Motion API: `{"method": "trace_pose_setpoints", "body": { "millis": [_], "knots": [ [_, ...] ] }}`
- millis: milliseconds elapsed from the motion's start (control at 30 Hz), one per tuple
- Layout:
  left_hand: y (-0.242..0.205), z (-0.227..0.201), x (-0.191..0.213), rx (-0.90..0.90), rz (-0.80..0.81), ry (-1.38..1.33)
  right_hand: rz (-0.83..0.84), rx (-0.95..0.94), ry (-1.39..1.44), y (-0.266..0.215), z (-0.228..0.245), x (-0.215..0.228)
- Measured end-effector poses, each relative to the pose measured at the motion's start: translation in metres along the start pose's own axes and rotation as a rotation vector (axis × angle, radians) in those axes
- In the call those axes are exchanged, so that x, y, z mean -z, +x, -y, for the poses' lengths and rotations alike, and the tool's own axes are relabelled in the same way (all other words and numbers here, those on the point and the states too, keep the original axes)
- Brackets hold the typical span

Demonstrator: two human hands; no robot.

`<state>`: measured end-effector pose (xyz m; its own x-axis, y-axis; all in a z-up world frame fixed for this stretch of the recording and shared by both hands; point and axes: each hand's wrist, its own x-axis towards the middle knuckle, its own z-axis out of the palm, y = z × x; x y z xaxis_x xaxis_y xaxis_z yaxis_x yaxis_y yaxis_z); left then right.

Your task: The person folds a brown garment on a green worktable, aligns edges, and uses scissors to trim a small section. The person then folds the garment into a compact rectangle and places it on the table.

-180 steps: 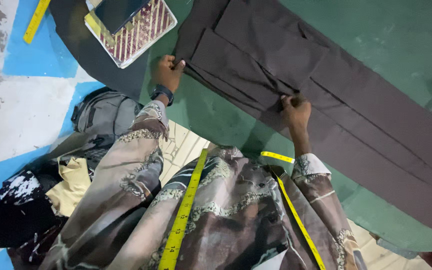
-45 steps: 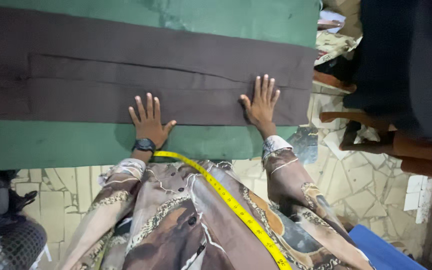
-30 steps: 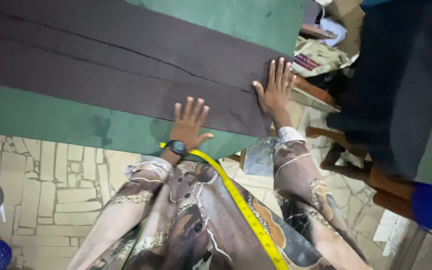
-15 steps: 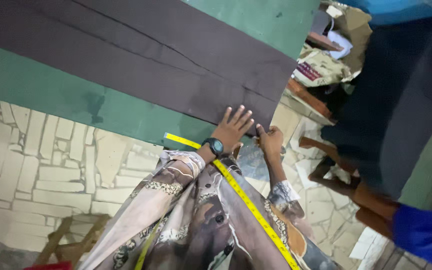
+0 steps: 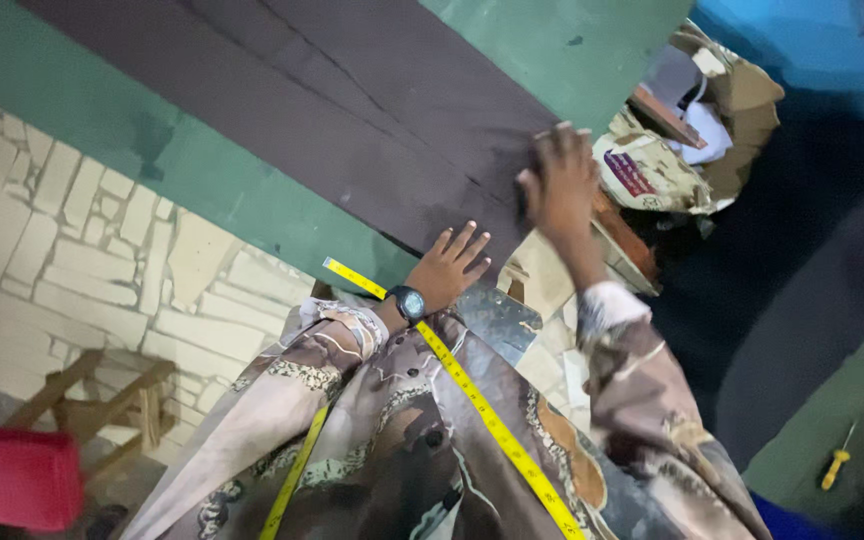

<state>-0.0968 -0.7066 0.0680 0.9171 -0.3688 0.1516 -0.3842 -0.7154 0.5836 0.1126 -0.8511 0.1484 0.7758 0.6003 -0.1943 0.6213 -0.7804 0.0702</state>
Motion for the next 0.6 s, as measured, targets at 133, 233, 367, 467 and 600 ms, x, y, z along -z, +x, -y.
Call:
{"method": "trace_pose_setpoints", "body": {
  "millis": [133, 233, 367, 467, 600],
  "knots": [
    [0.006, -0.003, 0.007, 0.088, -0.024, -0.162, 0.07, -0.125, 0.192, 0.037, -0.056, -0.012],
    [0.0, -0.015, 0.011, 0.149, -0.138, -0.335, 0.315, -0.159, 0.49, 0.051, -0.083, 0.001],
    [-0.011, -0.007, 0.002, 0.608, -0.571, -1.108, 0.496, -0.461, 1.052, 0.097, -0.07, 0.029],
    [-0.016, 0.024, -0.021, 0.922, -0.973, -1.032, 0.539, -0.515, 1.351, 0.138, -0.036, 0.033],
    [-0.03, 0.085, -0.047, 1.263, -0.993, -1.063, 0.542, -0.695, 1.415, 0.174, 0.005, 0.018]
  ]
}}
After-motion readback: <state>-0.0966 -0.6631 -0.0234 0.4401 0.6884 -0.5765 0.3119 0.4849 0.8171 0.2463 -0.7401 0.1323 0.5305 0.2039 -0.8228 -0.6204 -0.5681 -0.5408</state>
